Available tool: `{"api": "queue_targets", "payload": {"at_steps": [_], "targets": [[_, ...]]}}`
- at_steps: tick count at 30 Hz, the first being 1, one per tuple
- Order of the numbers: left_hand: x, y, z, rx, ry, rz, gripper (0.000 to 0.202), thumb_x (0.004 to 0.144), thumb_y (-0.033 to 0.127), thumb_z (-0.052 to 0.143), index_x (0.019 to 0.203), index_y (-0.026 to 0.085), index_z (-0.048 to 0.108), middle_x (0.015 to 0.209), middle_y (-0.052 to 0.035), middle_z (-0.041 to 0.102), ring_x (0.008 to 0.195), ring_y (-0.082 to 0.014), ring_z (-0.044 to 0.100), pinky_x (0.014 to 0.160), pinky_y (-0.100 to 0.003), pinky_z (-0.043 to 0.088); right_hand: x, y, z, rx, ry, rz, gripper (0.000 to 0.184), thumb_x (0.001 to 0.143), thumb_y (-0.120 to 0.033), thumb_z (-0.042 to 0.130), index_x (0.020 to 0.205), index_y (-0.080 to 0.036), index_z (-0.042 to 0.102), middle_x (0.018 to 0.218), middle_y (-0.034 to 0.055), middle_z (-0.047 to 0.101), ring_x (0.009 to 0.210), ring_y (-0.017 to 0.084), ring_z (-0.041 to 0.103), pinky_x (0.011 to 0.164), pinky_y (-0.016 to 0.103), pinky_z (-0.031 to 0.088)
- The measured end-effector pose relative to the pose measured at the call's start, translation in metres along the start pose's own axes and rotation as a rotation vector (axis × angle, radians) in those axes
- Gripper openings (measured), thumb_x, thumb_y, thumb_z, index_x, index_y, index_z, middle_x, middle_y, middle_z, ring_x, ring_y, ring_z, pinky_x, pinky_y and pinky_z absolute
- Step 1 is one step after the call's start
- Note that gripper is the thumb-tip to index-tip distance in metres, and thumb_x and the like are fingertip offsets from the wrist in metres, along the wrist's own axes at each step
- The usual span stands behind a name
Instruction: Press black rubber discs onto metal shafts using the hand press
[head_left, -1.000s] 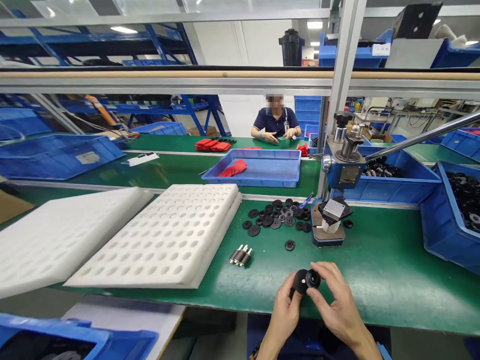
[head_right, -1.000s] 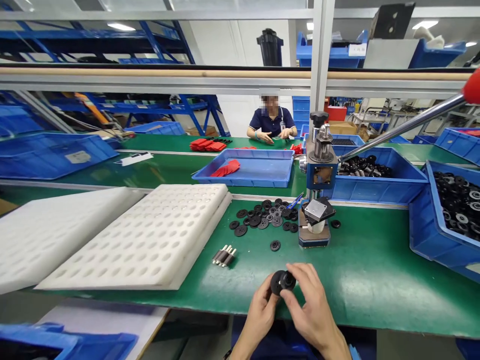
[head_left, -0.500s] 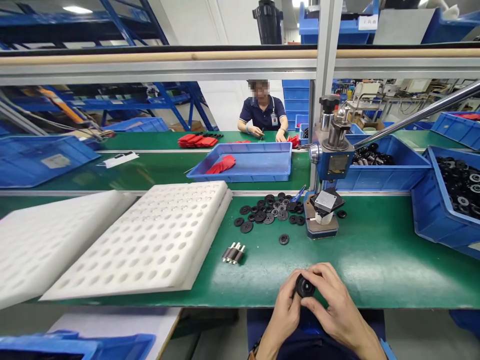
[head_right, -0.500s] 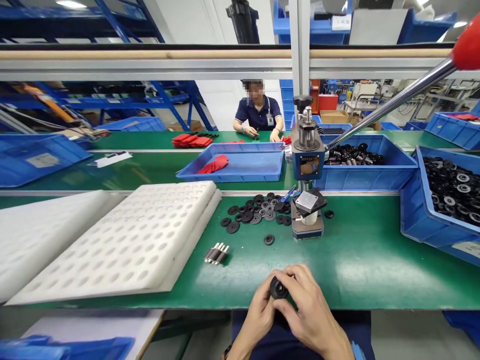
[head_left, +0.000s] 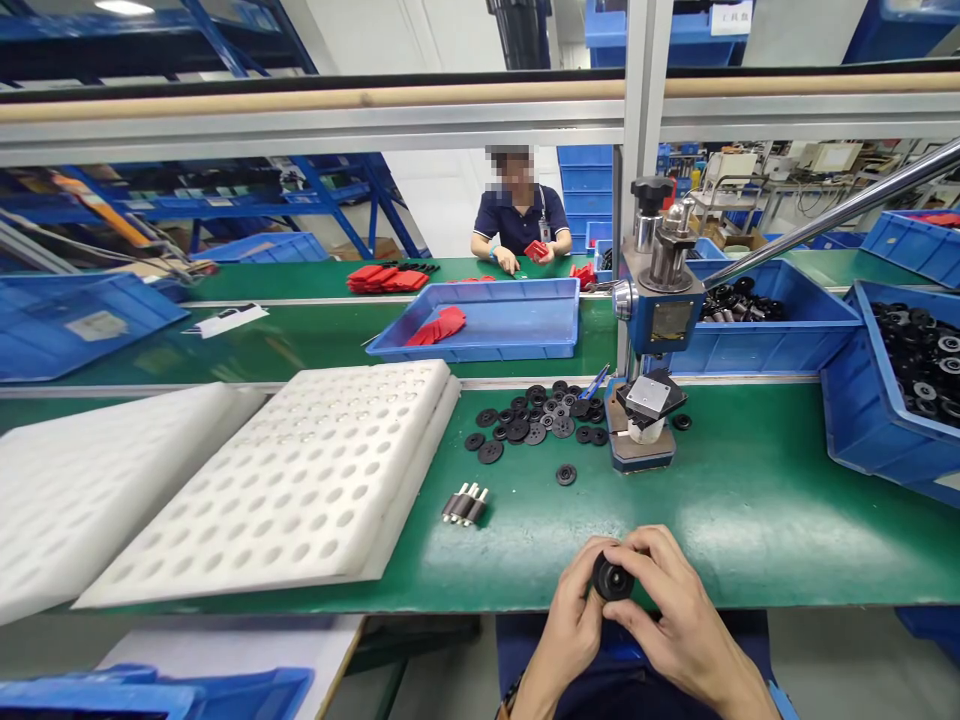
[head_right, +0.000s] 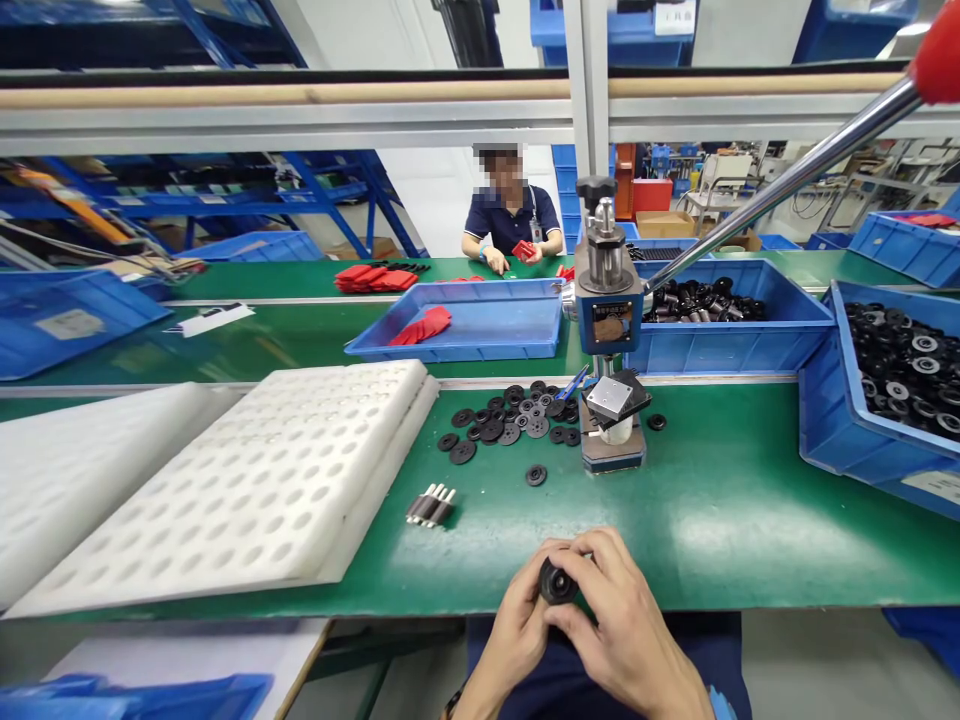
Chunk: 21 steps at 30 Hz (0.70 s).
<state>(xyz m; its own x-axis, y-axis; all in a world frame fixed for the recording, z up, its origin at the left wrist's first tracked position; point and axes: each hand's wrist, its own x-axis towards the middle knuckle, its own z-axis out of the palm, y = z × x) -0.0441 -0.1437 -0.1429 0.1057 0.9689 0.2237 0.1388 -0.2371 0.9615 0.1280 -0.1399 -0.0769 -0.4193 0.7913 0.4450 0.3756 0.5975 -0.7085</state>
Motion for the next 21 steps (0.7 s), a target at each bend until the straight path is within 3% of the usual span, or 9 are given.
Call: {"api": "queue_targets", "payload": {"at_steps": [6, 11, 16, 21], "targets": [[0.0, 0.013, -0.001, 0.085, -0.024, 0.046, 0.035, 0.104, 0.037, 0.046, 0.117, 0.019, 0.072, 0.106, -0.0129, 0.072, 0.099, -0.028, 0.069, 0.088, -0.039, 0.058, -0.005, 0.002, -0.007, 0.101, 0.0, 0.123, 0.038, 0.099, -0.018, 0.06, 0.135, -0.03, 0.058, 0.11, 0.0075, 0.054, 0.102, 0.022, 0.06, 0.09, 0.034, 0.056], [0.001, 0.029, -0.005, 0.288, -0.063, 0.129, 0.031, 0.106, 0.032, 0.041, 0.119, 0.019, 0.066, 0.098, -0.0104, 0.07, 0.09, -0.0253, 0.068, 0.079, -0.037, 0.057, -0.005, 0.008, -0.019, 0.275, -0.033, 0.272, 0.028, 0.1, -0.028, 0.064, 0.128, -0.027, 0.063, 0.108, 0.0055, 0.057, 0.094, 0.019, 0.059, 0.087, 0.03, 0.054], [-0.002, 0.04, -0.006, 0.588, -0.004, 0.269, 0.028, 0.107, 0.029, 0.039, 0.121, 0.019, 0.061, 0.106, -0.0115, 0.073, 0.093, -0.025, 0.072, 0.079, -0.037, 0.059, -0.004, 0.016, -0.023, 0.455, -0.068, 0.396, 0.031, 0.096, -0.034, 0.071, 0.126, -0.025, 0.067, 0.115, 0.006, 0.061, 0.101, 0.019, 0.062, 0.09, 0.029, 0.053], [-0.008, 0.045, -0.003, 0.831, 0.064, 0.379, 0.03, 0.108, 0.025, 0.033, 0.123, 0.017, 0.058, 0.108, -0.0133, 0.075, 0.096, -0.0259, 0.074, 0.078, -0.036, 0.06, -0.007, 0.024, -0.016, 0.676, -0.038, 0.498, 0.039, 0.084, -0.043, 0.085, 0.116, -0.024, 0.073, 0.11, 0.0043, 0.065, 0.095, 0.018, 0.066, 0.089, 0.028, 0.055]]}}
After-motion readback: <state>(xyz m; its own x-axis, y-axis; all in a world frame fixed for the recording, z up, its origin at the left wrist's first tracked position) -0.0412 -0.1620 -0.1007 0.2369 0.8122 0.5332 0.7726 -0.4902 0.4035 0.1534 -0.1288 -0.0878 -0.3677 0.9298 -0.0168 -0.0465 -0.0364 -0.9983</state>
